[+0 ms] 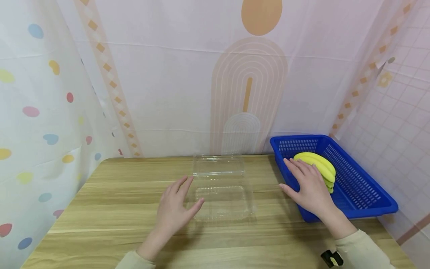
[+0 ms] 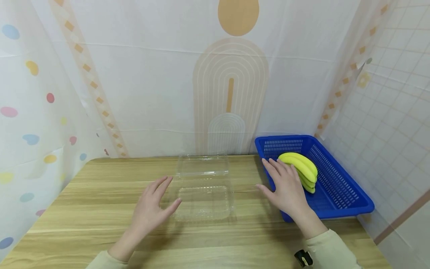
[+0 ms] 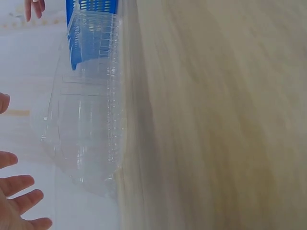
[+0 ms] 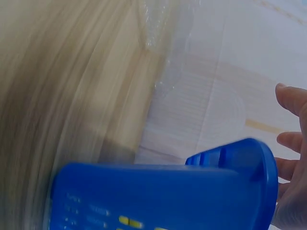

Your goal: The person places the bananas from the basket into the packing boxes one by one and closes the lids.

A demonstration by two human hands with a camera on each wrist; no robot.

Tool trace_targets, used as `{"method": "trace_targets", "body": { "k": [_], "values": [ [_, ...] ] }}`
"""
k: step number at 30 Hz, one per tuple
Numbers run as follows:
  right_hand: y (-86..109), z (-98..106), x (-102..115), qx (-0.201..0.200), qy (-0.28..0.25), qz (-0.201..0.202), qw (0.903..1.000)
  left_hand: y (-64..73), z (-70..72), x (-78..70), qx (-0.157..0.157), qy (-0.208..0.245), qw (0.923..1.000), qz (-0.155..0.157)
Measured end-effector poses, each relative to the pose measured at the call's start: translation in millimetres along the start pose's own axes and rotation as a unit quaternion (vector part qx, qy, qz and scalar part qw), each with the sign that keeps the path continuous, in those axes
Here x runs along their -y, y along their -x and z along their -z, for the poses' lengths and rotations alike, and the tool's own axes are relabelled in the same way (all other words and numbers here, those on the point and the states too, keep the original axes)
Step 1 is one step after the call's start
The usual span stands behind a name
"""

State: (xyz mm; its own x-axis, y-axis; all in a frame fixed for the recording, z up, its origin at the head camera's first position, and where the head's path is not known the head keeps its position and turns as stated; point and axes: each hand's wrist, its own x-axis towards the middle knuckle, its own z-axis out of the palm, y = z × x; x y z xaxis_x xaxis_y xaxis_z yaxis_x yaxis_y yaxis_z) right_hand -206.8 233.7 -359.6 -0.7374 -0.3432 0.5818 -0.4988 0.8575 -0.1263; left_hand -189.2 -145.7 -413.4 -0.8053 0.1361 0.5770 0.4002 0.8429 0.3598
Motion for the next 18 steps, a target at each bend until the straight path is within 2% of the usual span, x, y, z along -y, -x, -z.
{"method": "trace_targets", "body": {
  "k": [5, 10, 15, 18],
  "values": [
    [0.5, 5, -6, 0.006, -0.01, -0.011, 0.9999, -2.4, -0.1, -0.2, 0.019, 0.046, 0.9981, 0.037],
    [0.5, 10, -13, 0.007, -0.011, -0.012, 0.9999, -3.4, 0.0, 1.6, 0.037, 0.091, 0.9927, 0.07],
    [-0.9, 17, -20, 0.007, 0.002, -0.009, 0.9999, -4.3, -1.3, 4.7, 0.046, 0.133, 0.9843, 0.107],
    [-2.0, 21, -25, 0.009, 0.007, -0.011, 0.9999, -5.0, -1.9, 6.5, 0.051, 0.168, 0.9759, 0.13]
  ]
}}
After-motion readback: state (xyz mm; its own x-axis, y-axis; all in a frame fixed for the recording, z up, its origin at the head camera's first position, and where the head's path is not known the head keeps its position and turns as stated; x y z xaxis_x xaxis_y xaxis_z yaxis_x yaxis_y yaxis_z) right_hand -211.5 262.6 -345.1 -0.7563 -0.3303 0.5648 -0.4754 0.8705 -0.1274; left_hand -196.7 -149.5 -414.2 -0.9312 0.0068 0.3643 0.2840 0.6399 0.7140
